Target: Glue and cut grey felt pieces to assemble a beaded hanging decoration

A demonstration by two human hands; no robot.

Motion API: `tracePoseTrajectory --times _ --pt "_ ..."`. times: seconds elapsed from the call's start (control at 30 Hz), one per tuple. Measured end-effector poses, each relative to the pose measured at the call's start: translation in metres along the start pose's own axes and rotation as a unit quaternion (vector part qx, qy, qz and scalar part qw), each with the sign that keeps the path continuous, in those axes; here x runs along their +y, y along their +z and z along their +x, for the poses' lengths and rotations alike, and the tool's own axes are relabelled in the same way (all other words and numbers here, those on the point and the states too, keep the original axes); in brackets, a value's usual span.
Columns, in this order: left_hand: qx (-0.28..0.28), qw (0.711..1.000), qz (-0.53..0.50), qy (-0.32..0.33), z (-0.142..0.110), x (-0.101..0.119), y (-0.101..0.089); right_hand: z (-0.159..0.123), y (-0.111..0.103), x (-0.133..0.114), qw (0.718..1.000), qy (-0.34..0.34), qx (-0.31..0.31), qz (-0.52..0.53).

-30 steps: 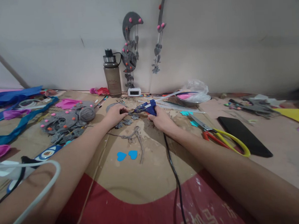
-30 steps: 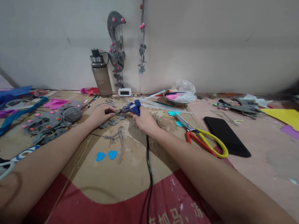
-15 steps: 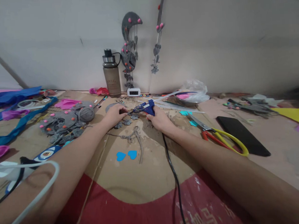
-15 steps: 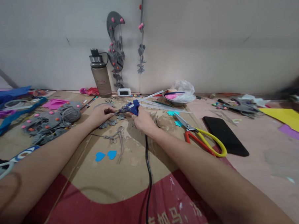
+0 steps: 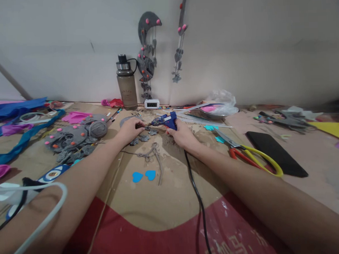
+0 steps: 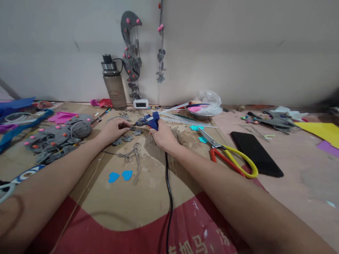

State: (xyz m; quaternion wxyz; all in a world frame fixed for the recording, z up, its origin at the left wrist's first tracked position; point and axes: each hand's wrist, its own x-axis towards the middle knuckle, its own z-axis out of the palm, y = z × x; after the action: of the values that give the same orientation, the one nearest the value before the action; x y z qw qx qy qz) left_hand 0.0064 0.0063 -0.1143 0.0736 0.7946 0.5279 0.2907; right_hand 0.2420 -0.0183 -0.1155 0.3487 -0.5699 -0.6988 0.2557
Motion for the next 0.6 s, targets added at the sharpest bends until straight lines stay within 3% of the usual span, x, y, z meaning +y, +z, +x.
tracePoseTrajectory --times 0.33,0.6 --pt "-0.006 1.000 0.022 -0.007 0.000 0.002 -0.002 0.002 -0.001 0.005 1.000 -0.005 -0.021 0.003" --pt "0.001 0.999 0.030 -0.013 -0.001 0.006 -0.003 0.006 0.000 0.019 0.984 -0.010 0.072 0.162"
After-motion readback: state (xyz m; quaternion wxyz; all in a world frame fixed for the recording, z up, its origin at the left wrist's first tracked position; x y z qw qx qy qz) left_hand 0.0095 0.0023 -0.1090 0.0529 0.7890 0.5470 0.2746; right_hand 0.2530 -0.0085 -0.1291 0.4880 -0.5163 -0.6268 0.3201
